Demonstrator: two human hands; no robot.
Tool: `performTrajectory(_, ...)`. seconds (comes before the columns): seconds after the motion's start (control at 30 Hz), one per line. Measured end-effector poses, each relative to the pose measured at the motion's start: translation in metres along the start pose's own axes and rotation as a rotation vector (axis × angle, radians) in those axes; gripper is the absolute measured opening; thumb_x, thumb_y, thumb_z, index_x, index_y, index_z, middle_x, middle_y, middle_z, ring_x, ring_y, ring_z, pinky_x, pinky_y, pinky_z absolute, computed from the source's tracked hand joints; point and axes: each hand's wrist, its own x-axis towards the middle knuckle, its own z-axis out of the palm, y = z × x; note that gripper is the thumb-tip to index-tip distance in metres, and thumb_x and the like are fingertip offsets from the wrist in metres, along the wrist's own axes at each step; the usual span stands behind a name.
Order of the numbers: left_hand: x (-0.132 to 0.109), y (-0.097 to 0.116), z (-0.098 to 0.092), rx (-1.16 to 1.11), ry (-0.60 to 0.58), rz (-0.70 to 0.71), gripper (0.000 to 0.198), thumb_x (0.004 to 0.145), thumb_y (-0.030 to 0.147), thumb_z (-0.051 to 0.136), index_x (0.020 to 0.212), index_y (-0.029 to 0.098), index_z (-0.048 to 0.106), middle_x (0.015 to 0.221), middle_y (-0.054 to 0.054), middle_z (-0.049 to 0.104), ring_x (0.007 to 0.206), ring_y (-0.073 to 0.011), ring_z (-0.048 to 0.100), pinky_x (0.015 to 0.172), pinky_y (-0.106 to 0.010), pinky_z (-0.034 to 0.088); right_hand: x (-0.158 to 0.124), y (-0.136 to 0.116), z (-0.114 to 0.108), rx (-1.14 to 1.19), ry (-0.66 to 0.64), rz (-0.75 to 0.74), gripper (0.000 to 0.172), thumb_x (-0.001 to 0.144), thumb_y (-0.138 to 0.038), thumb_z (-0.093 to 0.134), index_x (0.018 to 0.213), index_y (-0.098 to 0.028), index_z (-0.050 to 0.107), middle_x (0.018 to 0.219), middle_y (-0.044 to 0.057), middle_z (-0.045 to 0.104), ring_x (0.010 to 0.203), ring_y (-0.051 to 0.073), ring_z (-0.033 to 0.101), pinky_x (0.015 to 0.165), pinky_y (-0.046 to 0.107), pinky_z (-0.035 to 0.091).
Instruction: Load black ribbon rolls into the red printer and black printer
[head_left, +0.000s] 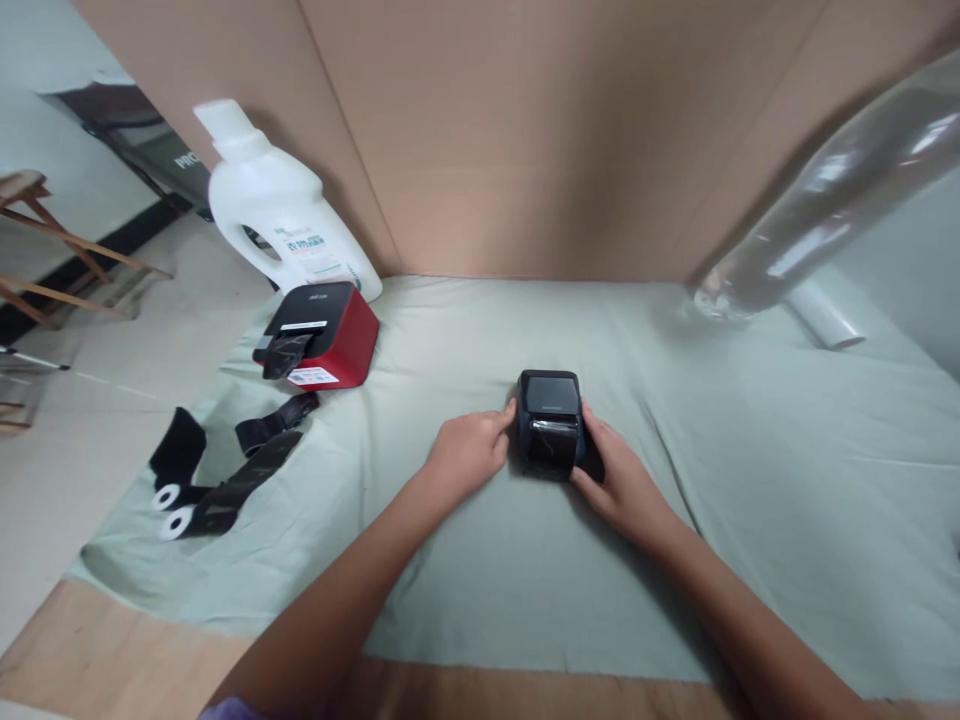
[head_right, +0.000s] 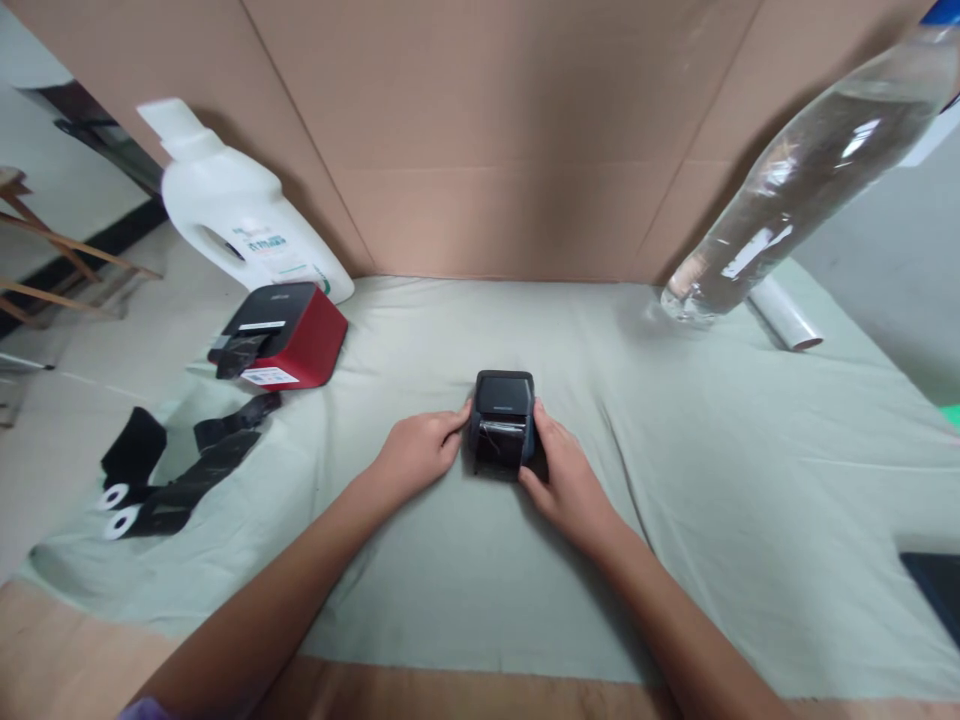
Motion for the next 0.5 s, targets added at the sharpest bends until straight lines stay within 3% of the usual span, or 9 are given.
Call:
performTrajectory(0.13,0.000,-0.004,0.001,-0.035,0.016,0.038,0.060,0.096,0.018,0.045,0.155,0.029,0.049,0.121,-0.004,0.077,0.105,-0.0225,0.072,0.089,-0.031,0.055,0.001,-0.001,-0.001,0.006,-0.005,0.006,0.086,0.096,-0.028,0.059,0.167,-0.030,0.010,0.162,0.016,0.042,0.144,0.036,0.048,0.112,0.059,0.047)
performTrajectory(0.23,0.001,-0.011,0.005,-0.171,0.055,0.048,0.059,0.095,0.018,0.047,0.151,0.031,0.055,0.125,-0.004,0.075,0.108,-0.0227,0.070,0.092,-0.032,0.053,0.002,-0.004,-0.002,-0.006,-0.014,0.016,0.086,0.096,-0.028,0.058,0.167,-0.029,0.010,0.160,0.017,0.044,0.143,0.036,0.050,0.111,0.059,0.047)
performTrajectory(0.3,0.002,-0.017,0.006,-0.304,0.050,0.014,0.057,0.093,0.019,0.048,0.148,0.032,0.059,0.115,-0.003,0.078,0.100,-0.0221,0.070,0.091,-0.034,0.053,0.003,-0.006,-0.002,-0.017,-0.019,0.029,0.086,0.096,-0.030,0.057,0.167,-0.028,0.009,0.160,0.018,0.044,0.142,0.037,0.050,0.111,0.060,0.047)
performTrajectory(0.4,0.007,-0.025,0.001,-0.671,-0.088,-0.022,0.060,0.090,0.019,0.049,0.149,0.027,0.058,0.087,-0.002,0.078,0.079,-0.0178,0.067,0.078,-0.030,0.052,0.004,-0.010,-0.003,-0.021,-0.037,0.055,0.090,0.094,-0.034,0.060,0.167,-0.026,0.008,0.159,0.019,0.046,0.139,0.040,0.052,0.110,0.061,0.047)
performTrajectory(0.5,0.010,-0.030,-0.004,-0.988,-0.234,-0.066,0.066,0.087,0.017,0.050,0.152,0.019,0.053,0.083,-0.005,0.076,0.058,-0.0120,0.053,0.059,-0.025,0.043,0.004,-0.012,-0.003,-0.020,-0.047,0.072,0.090,0.093,-0.035,0.061,0.167,-0.025,0.010,0.158,0.020,0.046,0.139,0.042,0.052,0.110,0.062,0.046)
